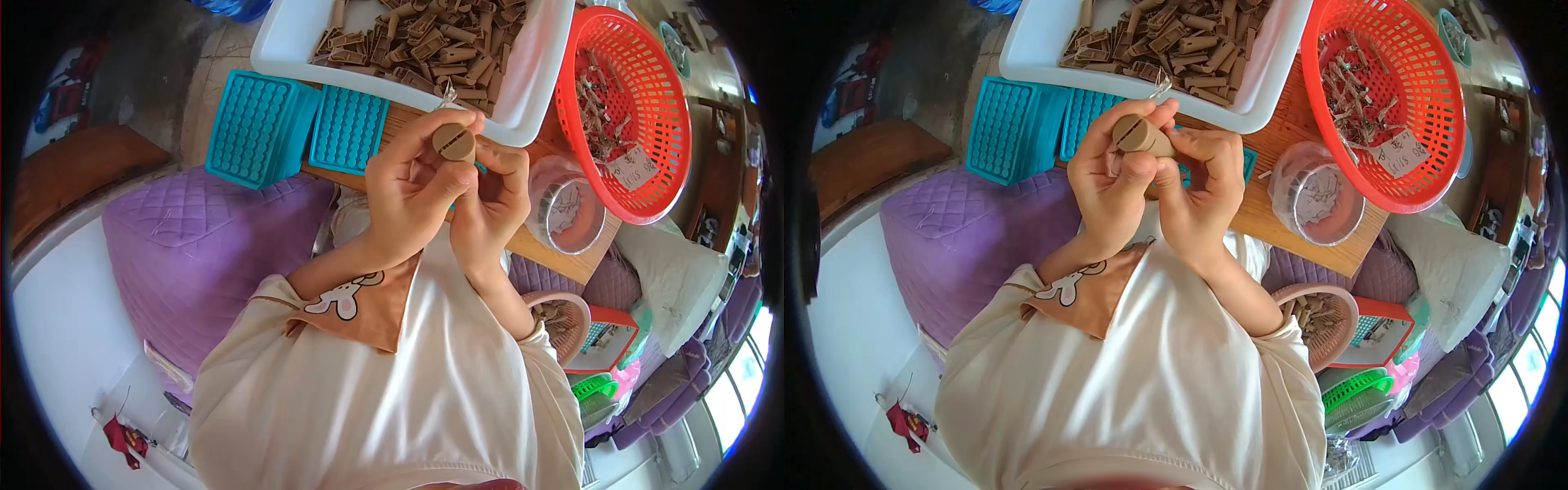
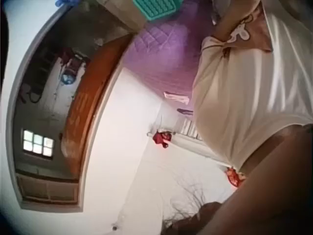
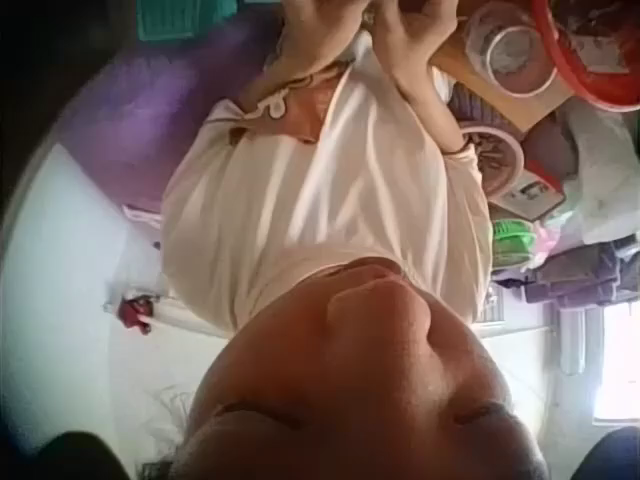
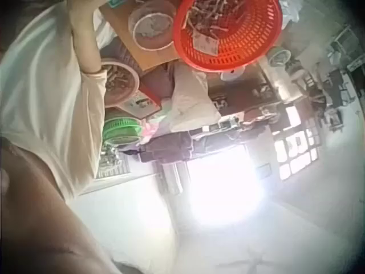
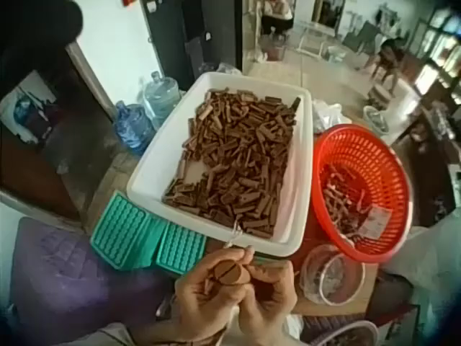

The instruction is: The person assembles small plastic pieces by hand, inserting fasteners into holes in larger plastic housings.

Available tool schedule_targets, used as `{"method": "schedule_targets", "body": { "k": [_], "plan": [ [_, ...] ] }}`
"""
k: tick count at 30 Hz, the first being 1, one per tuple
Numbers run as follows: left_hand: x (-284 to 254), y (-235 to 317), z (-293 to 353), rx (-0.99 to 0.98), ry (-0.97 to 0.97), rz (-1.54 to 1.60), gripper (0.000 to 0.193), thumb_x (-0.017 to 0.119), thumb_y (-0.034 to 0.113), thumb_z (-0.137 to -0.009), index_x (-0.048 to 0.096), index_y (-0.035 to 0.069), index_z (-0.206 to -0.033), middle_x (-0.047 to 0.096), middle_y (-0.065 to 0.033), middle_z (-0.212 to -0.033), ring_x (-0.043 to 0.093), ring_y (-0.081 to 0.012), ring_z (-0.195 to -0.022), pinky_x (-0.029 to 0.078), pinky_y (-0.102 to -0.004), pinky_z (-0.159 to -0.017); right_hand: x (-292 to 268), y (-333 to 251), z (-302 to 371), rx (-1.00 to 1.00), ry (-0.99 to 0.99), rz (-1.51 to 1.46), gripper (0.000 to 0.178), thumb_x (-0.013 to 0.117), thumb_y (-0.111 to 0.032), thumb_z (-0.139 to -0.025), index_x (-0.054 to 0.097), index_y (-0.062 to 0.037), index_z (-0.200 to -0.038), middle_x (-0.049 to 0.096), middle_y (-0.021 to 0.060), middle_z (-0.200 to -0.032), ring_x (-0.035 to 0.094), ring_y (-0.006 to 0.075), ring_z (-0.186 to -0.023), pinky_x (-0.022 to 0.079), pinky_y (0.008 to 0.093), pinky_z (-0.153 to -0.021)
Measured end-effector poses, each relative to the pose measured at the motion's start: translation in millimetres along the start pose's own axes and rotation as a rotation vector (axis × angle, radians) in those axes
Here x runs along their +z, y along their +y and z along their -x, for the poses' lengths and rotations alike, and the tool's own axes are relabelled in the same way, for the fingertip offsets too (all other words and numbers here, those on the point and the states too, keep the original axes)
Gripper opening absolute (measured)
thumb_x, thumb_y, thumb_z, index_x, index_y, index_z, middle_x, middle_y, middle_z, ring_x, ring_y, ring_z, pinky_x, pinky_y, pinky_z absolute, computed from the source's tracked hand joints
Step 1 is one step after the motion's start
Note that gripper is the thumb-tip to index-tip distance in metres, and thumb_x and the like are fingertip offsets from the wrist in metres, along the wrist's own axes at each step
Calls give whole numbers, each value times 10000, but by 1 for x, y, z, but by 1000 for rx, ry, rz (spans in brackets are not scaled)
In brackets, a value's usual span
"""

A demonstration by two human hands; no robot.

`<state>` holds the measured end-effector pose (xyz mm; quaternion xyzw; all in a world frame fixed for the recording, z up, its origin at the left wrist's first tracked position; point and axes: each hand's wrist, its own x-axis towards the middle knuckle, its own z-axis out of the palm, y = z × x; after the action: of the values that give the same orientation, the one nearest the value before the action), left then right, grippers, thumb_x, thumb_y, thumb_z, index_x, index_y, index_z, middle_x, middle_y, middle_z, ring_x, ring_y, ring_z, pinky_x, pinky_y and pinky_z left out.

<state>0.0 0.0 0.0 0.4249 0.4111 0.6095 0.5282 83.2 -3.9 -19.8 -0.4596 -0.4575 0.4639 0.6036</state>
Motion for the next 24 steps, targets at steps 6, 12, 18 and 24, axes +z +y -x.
{"method": "schedule_targets", "body": {
  "k": [6, 12, 18, 24],
  "plan": [
    [-1, -6, -3, 178, -42, -31, 313, 560, 185, -778, 488, -36, -988, 576, -114, -866, 551, -180, -881, 433, -252, -754, -7, -19, -6, -36, -180, 328, 266, 620, 15, -643, 508, 0, -884, 496, 100, -753, 533, 210, -680, 422, 255, -550],
    [4, -14, -4, 191, -69, 18, 261, 537, 203, -780, 488, -27, -892, 539, -76, -731, 577, -209, -812, 437, -293, -748, -9, -15, -1, -107, -284, 412, 302, 560, 2, -684, 505, 12, -981, 505, 109, -663, 504, 228, -546, 407, 275, -498],
    [2, -21, -5, 57, -131, 11, 290, 530, 230, -798, 457, -6, -949, 536, -78, -768, 571, -213, -815, 445, -295, -723, -25, -21, -8, 95, -356, 431, 257, 555, -45, -709, 507, 25, -951, 534, 97, -748, 534, 173, -642, 419, 249, -595],
    [-20, -14, -7, -180, 62, 338, 472, 467, 423, -809, 368, 30, -1051, 494, -73, -825, 545, -172, -756, 432, -253, -621, -104, -48, -13, 298, -306, 624, 274, 598, 15, -671, 544, -16, -939, 558, 81, -729, 540, 132, -637, 433, 237, -567]
  ]
}}
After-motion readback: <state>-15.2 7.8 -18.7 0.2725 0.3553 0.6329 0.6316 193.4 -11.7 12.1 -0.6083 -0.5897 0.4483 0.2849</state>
